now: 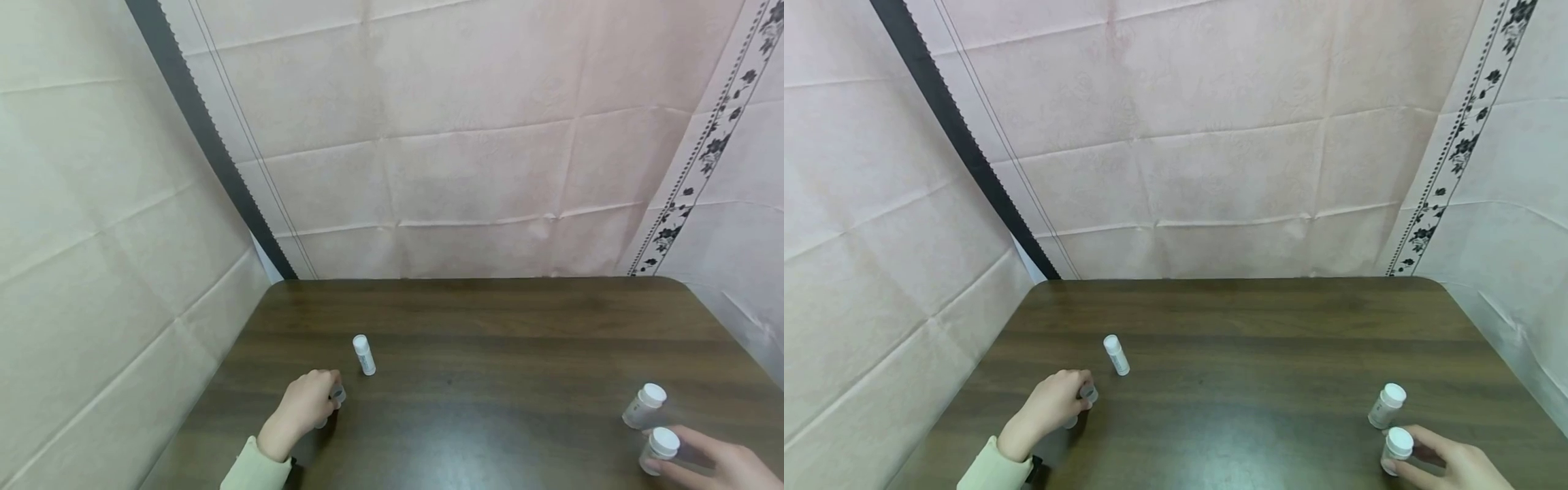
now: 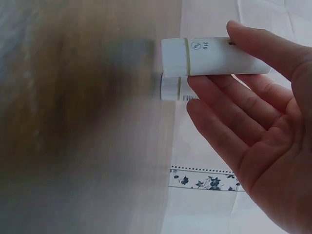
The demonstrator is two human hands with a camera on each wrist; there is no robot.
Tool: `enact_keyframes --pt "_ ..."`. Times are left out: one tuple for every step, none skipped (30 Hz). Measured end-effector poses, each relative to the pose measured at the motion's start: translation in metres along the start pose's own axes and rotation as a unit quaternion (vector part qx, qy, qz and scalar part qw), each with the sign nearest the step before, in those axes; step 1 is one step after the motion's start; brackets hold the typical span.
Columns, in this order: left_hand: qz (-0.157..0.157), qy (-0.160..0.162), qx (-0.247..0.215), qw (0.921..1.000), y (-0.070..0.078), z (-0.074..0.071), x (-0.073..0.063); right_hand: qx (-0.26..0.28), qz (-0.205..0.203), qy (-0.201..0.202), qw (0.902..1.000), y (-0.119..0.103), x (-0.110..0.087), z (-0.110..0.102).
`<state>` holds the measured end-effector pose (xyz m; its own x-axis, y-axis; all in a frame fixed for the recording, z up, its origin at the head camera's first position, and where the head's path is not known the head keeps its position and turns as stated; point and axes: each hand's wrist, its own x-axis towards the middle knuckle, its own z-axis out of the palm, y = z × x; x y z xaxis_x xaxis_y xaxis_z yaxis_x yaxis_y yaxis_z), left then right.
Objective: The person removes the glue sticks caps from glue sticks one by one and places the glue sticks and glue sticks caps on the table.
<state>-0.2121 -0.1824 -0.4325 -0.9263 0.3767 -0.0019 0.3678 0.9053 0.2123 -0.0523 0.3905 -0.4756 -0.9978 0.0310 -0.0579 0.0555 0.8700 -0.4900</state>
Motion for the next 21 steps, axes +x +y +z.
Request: enact_keyframes --pt "-0.001 0.002 0.0 1.0 0.0 0.0 0.0 0.0 0.003 0.002 1.0 0.001 0.0 0.0" --pt "-0.001 0.004 0.001 1.0 0.0 0.0 0.0 0.004 0.004 0.003 1.0 0.002 -0.001 0.0" --pt "-0.001 0.005 0.003 1.0 0.0 0.0 0.0 0.011 0.008 0.0 0.9999 0.002 -0.002 -0.001" --pt "-0.002 0.006 0.003 1.0 0.0 0.0 0.0 0.017 0.015 -0.001 0.9997 0.002 -0.003 -0.001" --pt "-0.003 0.006 0.003 1.0 0.0 0.0 0.0 0.019 0.021 0.002 0.9996 0.002 -0.003 0.0" --pt "-0.003 0.005 0.003 1.0 0.0 0.0 0.0 0.023 0.026 0.005 0.9994 0.002 -0.004 0.0" --pt "-0.004 0.003 0.004 1.0 -0.001 0.0 0.001 0.026 0.028 0.009 0.9993 0.003 -0.004 0.001" --pt "-0.005 0.001 0.003 1.0 -0.001 -0.001 0.001 0.028 0.027 0.013 0.9992 0.004 -0.005 0.002" --pt "-0.005 -0.001 0.003 1.0 -0.001 -0.001 0.001 0.025 0.026 0.019 0.9992 0.006 -0.005 0.003" --pt "-0.005 -0.003 0.002 1.0 -0.001 -0.001 0.001 0.025 0.023 0.027 0.9991 0.008 -0.005 0.004" --pt "-0.006 -0.005 0.002 1.0 -0.001 -0.001 0.001 0.026 0.019 0.038 0.9988 0.011 -0.006 0.006" --pt "-0.007 -0.008 0.001 0.9999 -0.001 -0.001 0.001 0.03 0.018 0.045 0.9984 0.013 -0.006 0.008" --pt "-0.008 -0.011 -0.001 0.9999 0.0 -0.001 0.001 0.036 0.021 0.048 0.998 0.015 -0.007 0.01" --pt "-0.01 -0.014 -0.003 0.9999 0.0 -0.002 0.001 0.045 0.025 0.046 0.9976 0.017 -0.007 0.012" --pt "-0.011 -0.016 -0.005 0.9998 0.0 -0.002 0.001 0.053 0.031 0.044 0.9972 0.019 -0.007 0.013" --pt "-0.013 -0.019 -0.006 0.9997 0.0 -0.002 0.001 0.062 0.036 0.04 0.9966 0.02 -0.007 0.015" --pt "-0.015 -0.021 -0.008 0.9996 0.0 -0.003 0.001 0.066 0.043 0.034 0.9963 0.021 -0.007 0.016" --pt "-0.017 -0.023 -0.011 0.9995 0.0 -0.003 0.001 0.071 0.05 0.022 0.9959 0.022 -0.007 0.017" --pt "-0.018 -0.025 -0.012 0.9994 0.0 -0.003 0.001 0.072 0.053 0.014 0.9959 0.023 -0.007 0.017" --pt "-0.02 -0.026 -0.014 0.9994 0.0 -0.003 0.0 0.071 0.056 0.006 0.9959 0.023 -0.006 0.017" --pt "-0.021 -0.027 -0.015 0.9993 0.0 -0.003 0.0 0.073 0.056 -0.004 0.9957 0.023 -0.006 0.017"
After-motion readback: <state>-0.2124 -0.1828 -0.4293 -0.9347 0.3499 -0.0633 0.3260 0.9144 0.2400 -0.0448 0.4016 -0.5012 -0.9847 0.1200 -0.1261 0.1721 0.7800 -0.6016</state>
